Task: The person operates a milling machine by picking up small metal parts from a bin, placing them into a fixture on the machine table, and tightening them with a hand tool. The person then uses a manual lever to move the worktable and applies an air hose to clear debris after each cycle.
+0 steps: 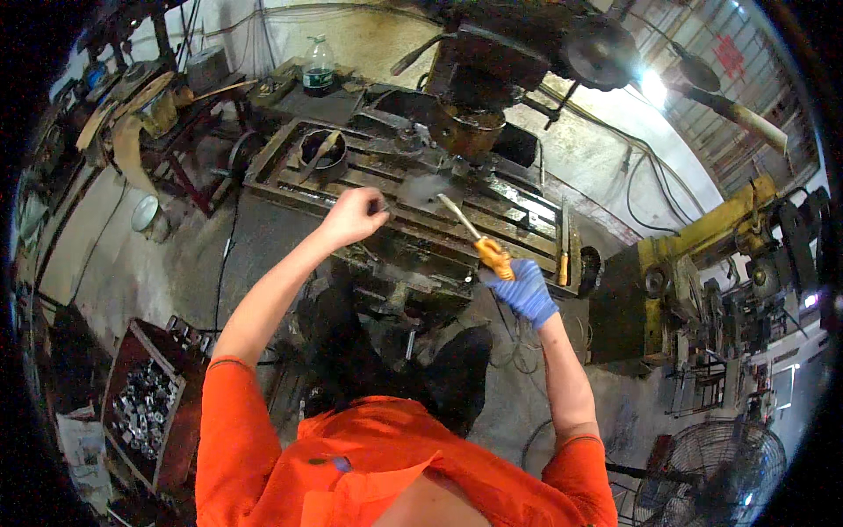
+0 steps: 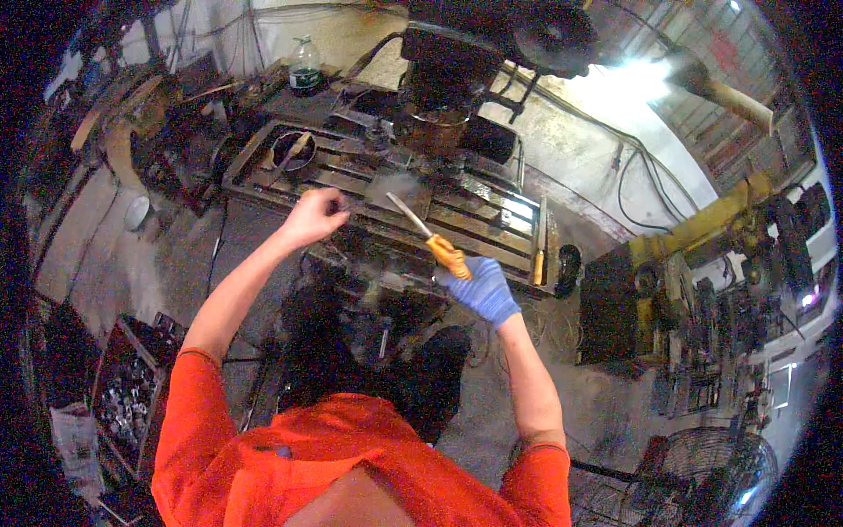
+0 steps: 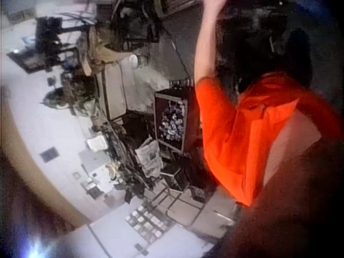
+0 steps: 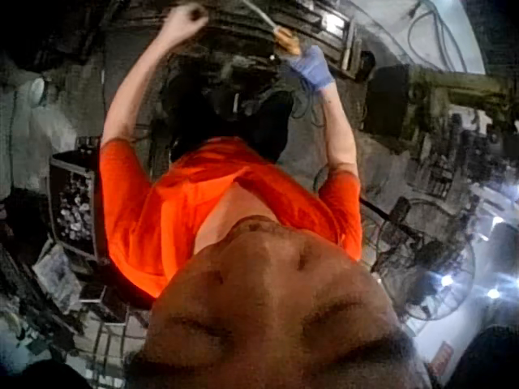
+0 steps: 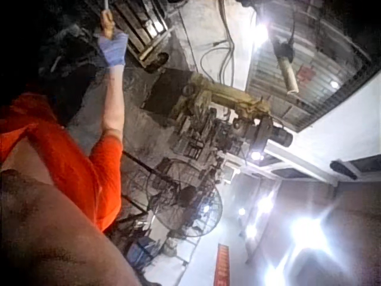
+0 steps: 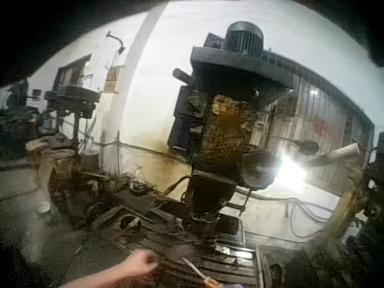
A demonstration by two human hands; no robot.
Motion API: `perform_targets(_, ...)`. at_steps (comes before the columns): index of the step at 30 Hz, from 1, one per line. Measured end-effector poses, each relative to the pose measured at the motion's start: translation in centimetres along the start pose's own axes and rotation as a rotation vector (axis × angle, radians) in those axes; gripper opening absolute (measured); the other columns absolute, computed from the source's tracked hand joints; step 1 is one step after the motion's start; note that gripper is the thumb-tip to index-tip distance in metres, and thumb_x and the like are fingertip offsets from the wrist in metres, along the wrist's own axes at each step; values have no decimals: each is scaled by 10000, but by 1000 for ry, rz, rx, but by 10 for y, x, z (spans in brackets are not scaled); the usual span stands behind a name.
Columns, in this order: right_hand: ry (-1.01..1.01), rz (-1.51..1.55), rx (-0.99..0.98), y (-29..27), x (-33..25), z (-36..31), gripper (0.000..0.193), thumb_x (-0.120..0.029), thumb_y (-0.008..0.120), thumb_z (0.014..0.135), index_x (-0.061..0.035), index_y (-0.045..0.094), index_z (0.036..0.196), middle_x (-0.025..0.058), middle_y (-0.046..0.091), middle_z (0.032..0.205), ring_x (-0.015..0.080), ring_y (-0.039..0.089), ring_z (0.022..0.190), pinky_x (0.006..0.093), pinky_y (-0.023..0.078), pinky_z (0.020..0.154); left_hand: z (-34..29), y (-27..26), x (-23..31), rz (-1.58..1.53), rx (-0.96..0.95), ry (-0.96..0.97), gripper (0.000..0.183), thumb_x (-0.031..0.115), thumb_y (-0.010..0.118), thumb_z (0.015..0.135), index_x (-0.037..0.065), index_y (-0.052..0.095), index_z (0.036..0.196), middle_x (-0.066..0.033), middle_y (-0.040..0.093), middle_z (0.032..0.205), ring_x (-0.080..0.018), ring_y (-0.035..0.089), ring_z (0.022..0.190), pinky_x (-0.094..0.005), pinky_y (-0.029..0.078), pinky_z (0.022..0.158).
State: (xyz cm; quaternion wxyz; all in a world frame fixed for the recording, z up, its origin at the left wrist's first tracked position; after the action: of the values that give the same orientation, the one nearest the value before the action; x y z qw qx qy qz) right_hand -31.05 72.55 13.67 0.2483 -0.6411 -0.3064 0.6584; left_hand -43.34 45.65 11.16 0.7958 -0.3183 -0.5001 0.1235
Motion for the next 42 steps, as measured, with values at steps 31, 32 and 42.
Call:
perform_targets(31,232,267,521,-64,114,-78,242,-152,695,732,19,656,899,38,644,750,87,556,657,233,461,615,132,113,-1,403,97,158,271,169,618,724,89,582,981,-132,603,880,-319,584,816,-411,476,696)
perform_targets(32,202,275,525,-79,105,-75,237,-146,689,735,20,655,901,38,645,753,89,557,662,235,461,622,132,111,-1,399,109,155,255,178,614,734,90,579,971,-133,605,866,-318,589,806,-415,477,687)
perform_targets(42,-607,73,1067,-309,-92,-42,400,-242,600,777,19,564,1079,93,588,1047,193,523,1001,334,383,906,139,100,-8,414,138,-152,345,263,638,725,90,562,1014,-158,628,809,-318,615,783,-432,486,663)
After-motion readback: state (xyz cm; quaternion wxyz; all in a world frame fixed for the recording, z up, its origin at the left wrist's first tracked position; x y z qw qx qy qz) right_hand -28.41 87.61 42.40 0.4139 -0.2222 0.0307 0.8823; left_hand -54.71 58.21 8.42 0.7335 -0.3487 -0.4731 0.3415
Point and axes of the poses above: each hand's wrist, its own z-axis towards the middle knuckle, its own y-axis out of the palm, x = y × z, the point moved 6 cm from there along z, towards the middle knuckle
